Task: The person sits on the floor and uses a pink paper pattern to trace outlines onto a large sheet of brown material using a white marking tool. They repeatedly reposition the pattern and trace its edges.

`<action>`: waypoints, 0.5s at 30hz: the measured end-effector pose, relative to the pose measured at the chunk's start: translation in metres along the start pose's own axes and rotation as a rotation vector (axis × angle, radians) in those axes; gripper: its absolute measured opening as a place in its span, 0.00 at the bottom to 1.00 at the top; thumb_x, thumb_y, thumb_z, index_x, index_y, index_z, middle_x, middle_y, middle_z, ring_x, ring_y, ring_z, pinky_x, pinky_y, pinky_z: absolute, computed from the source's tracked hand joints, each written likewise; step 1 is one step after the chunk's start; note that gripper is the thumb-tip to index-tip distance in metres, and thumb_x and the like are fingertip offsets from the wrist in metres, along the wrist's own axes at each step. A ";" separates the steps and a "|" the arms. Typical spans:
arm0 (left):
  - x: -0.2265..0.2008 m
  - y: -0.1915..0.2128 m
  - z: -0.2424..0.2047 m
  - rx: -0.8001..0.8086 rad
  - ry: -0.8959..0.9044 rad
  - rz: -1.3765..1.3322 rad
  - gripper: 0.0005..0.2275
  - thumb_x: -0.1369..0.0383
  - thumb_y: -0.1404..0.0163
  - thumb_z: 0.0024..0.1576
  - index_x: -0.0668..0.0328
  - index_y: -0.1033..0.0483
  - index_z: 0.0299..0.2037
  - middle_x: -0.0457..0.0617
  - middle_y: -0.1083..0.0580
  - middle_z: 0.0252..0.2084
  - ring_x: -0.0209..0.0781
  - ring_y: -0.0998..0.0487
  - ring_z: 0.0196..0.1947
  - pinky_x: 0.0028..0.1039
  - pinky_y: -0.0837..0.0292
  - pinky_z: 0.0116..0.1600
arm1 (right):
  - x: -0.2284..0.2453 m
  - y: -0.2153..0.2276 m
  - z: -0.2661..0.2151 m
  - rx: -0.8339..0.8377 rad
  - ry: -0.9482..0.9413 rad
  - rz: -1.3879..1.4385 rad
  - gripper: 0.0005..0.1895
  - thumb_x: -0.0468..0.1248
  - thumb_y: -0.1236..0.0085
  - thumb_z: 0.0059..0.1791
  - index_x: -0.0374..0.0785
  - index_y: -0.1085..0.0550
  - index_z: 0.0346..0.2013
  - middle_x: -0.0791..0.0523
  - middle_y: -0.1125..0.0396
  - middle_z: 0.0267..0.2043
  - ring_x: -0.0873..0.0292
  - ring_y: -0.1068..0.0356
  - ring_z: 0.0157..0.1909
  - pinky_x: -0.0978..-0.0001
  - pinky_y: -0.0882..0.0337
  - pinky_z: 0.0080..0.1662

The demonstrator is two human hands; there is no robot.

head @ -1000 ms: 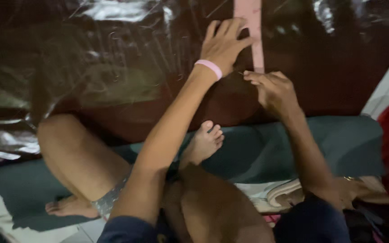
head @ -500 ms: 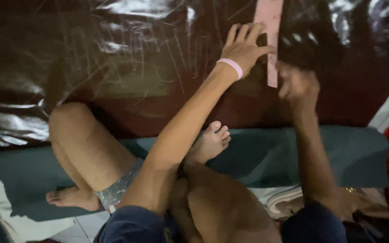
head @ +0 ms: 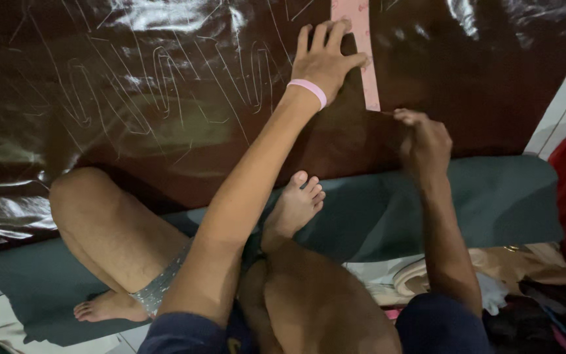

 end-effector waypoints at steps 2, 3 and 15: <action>0.003 0.000 0.000 0.051 -0.018 -0.015 0.30 0.77 0.39 0.43 0.28 0.23 0.54 0.51 0.42 0.69 0.56 0.46 0.70 0.57 0.57 0.72 | -0.004 0.006 0.001 -0.069 -0.054 -0.005 0.12 0.24 0.47 0.58 0.43 0.24 0.50 0.58 0.25 0.54 0.53 0.26 0.46 0.65 0.27 0.51; 0.006 0.001 0.000 0.076 -0.026 -0.025 0.33 0.77 0.37 0.40 0.29 0.25 0.57 0.50 0.42 0.68 0.56 0.46 0.70 0.56 0.57 0.71 | -0.003 0.005 0.004 -0.071 -0.015 0.016 0.11 0.24 0.48 0.58 0.42 0.24 0.49 0.58 0.24 0.54 0.54 0.26 0.44 0.65 0.27 0.49; 0.030 -0.009 -0.001 -0.108 -0.027 -0.071 0.44 0.79 0.36 0.40 0.56 0.45 0.70 0.53 0.37 0.68 0.53 0.40 0.70 0.49 0.52 0.71 | 0.035 -0.043 0.087 -0.019 0.171 0.209 0.10 0.27 0.52 0.60 0.39 0.24 0.49 0.57 0.23 0.51 0.53 0.28 0.37 0.63 0.27 0.44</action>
Point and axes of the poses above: each hand's wrist, its own z-axis towards the middle knuckle, its own y-axis out of the back of the hand, x = y × z, the point moved 3 cm from there along z, towards the middle knuckle
